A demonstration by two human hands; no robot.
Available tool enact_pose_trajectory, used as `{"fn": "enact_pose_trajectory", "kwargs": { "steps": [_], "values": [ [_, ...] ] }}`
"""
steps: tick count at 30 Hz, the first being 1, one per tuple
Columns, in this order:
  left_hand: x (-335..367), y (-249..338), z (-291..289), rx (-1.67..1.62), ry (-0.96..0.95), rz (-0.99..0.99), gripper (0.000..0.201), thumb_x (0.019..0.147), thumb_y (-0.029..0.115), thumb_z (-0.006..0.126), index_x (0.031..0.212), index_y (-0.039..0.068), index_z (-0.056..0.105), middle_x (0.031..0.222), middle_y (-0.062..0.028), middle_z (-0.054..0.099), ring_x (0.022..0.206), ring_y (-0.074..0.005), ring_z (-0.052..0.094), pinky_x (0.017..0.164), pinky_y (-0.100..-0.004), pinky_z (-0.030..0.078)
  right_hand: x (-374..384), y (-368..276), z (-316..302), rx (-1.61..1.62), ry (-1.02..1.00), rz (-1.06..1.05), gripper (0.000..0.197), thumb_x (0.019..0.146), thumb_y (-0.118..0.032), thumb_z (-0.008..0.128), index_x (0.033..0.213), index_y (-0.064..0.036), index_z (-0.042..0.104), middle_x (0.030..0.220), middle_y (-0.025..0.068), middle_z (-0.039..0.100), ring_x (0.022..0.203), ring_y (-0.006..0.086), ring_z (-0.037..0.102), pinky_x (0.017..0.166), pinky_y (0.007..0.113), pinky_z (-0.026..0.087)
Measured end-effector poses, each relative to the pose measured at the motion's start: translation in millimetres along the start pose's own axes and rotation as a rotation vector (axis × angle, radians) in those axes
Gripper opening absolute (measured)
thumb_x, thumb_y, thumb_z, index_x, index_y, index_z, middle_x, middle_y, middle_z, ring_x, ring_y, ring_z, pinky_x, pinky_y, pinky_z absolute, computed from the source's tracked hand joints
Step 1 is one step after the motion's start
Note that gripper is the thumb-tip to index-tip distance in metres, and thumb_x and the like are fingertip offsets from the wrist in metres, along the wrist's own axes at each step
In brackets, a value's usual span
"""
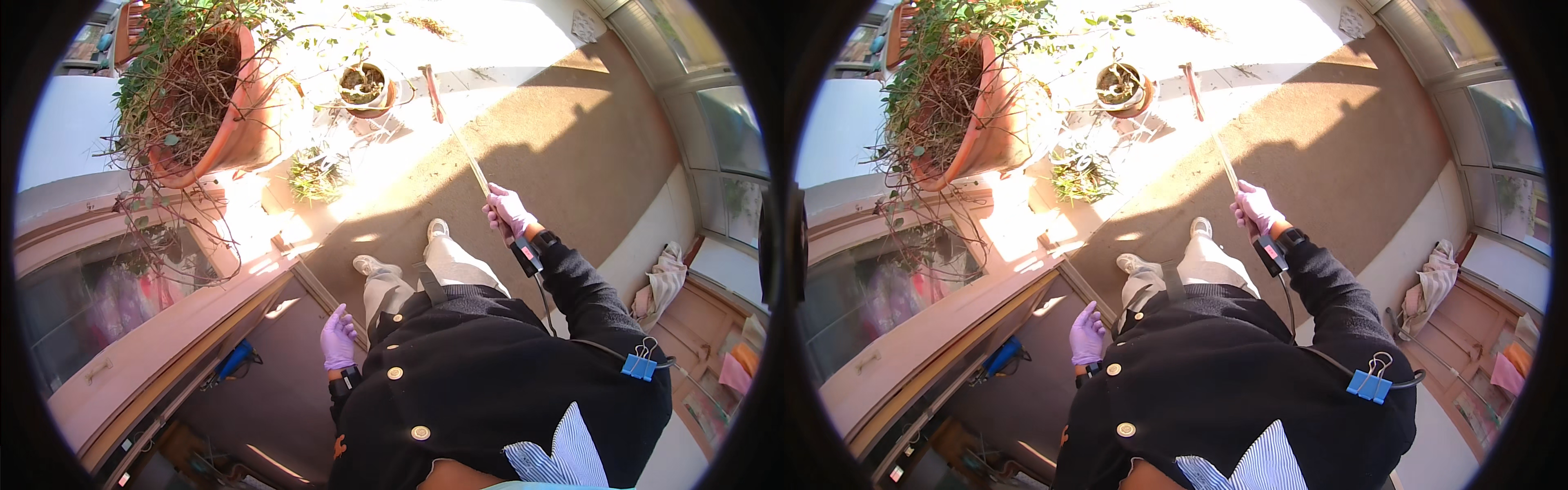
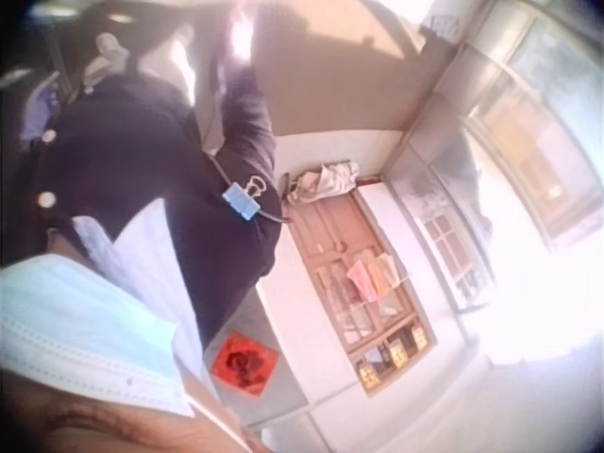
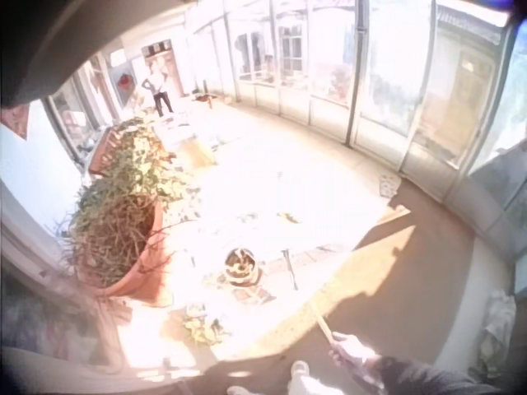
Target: The person sweeps dry leaves and debris on a tiled balcony floor using a broom, then gathers the pile by hand into a red plastic bag. The person moves a potted plant to access the area and continues sweeping around furniture.
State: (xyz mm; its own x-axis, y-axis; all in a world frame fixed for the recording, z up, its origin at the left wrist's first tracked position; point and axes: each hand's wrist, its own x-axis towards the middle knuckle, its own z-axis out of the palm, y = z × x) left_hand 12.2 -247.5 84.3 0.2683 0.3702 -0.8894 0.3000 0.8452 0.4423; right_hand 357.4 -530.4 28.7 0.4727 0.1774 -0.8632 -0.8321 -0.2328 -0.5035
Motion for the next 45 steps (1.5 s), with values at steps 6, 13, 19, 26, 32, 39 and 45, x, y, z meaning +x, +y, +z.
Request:
{"fn": "enact_pose_trajectory", "kwargs": {
  "steps": [6,13,19,26,32,39,45],
  "values": [
    [27.3,3.2,34.6,0.113,-0.059,0.034,0.033,0.090,0.025,0.051,0.113,0.004,0.058,0.077,-0.0042,0.057,0.059,-0.0096,0.049,0.051,-0.0212,0.039,-40.9,37.6,-12.6,0.221,-0.336,0.413,0.030,0.093,-0.010,0.040,0.122,-0.0035,0.042,0.074,0.0051,0.050,0.047,0.0032,0.041,0.039,0.017,0.038],
    [18.5,-1.0,48.8,0.190,-0.032,-0.043,0.035,0.089,0.023,0.051,0.116,0.001,0.054,0.079,-0.0017,0.054,0.061,-0.0083,0.044,0.053,-0.0202,0.035,34.7,10.0,-25.7,-0.041,-0.405,0.483,0.012,0.090,-0.008,0.047,0.100,-0.0022,0.049,0.073,0.0080,0.053,0.046,0.0050,0.046,0.039,0.019,0.041],
    [11.4,-2.3,48.2,0.139,-0.037,-0.030,0.037,0.090,0.020,0.050,0.121,0.001,0.053,0.078,-0.0021,0.053,0.062,-0.0084,0.043,0.053,-0.0201,0.034,43.9,-40.4,-68.4,-0.456,-0.046,-0.027,0.021,0.090,-0.008,0.047,0.110,-0.0026,0.052,0.063,0.0052,0.053,0.044,0.0076,0.046,0.035,0.023,0.038],
    [34.4,2.6,83.8,0.142,-0.095,-0.031,0.034,0.091,0.021,0.048,0.118,0.001,0.056,0.078,-0.0018,0.053,0.061,-0.0088,0.043,0.053,-0.0200,0.034,-37.8,-25.6,-131.0,-0.335,-0.034,0.072,0.046,0.091,-0.010,0.048,0.135,-0.0074,0.038,0.065,0.0033,0.052,0.046,0.0068,0.045,0.037,0.023,0.040],
    [55.5,3.5,117.2,0.172,-0.159,-0.007,0.034,0.089,0.022,0.052,0.115,0.001,0.057,0.073,-0.0022,0.052,0.057,-0.0092,0.043,0.050,-0.0202,0.035,-22.6,-48.4,-150.6,-0.727,-0.137,0.285,0.034,0.084,-0.007,0.056,0.117,0.0005,0.055,0.064,0.0087,0.059,0.046,0.0089,0.052,0.037,0.023,0.040],
    [72.6,27.5,129.0,0.183,-0.114,-0.076,0.032,0.086,0.021,0.057,0.113,0.003,0.058,0.071,-0.0020,0.054,0.054,-0.0085,0.044,0.047,-0.0201,0.035,58.6,-96.5,-121.6,-0.672,0.108,-0.041,0.019,0.086,-0.011,0.054,0.103,-0.0035,0.058,0.059,0.0019,0.054,0.042,0.0093,0.048,0.033,0.025,0.035],
    [120.6,56.8,164.3,0.152,-0.106,-0.112,0.030,0.087,0.018,0.055,0.114,0.004,0.058,0.071,-0.0014,0.051,0.054,-0.0083,0.042,0.046,-0.0194,0.033,23.5,-117.7,-132.3,-0.569,0.133,-0.049,0.043,0.089,-0.013,0.053,0.131,-0.0112,0.046,0.063,0.0021,0.054,0.044,0.0077,0.047,0.036,0.023,0.038]
  ]
}}
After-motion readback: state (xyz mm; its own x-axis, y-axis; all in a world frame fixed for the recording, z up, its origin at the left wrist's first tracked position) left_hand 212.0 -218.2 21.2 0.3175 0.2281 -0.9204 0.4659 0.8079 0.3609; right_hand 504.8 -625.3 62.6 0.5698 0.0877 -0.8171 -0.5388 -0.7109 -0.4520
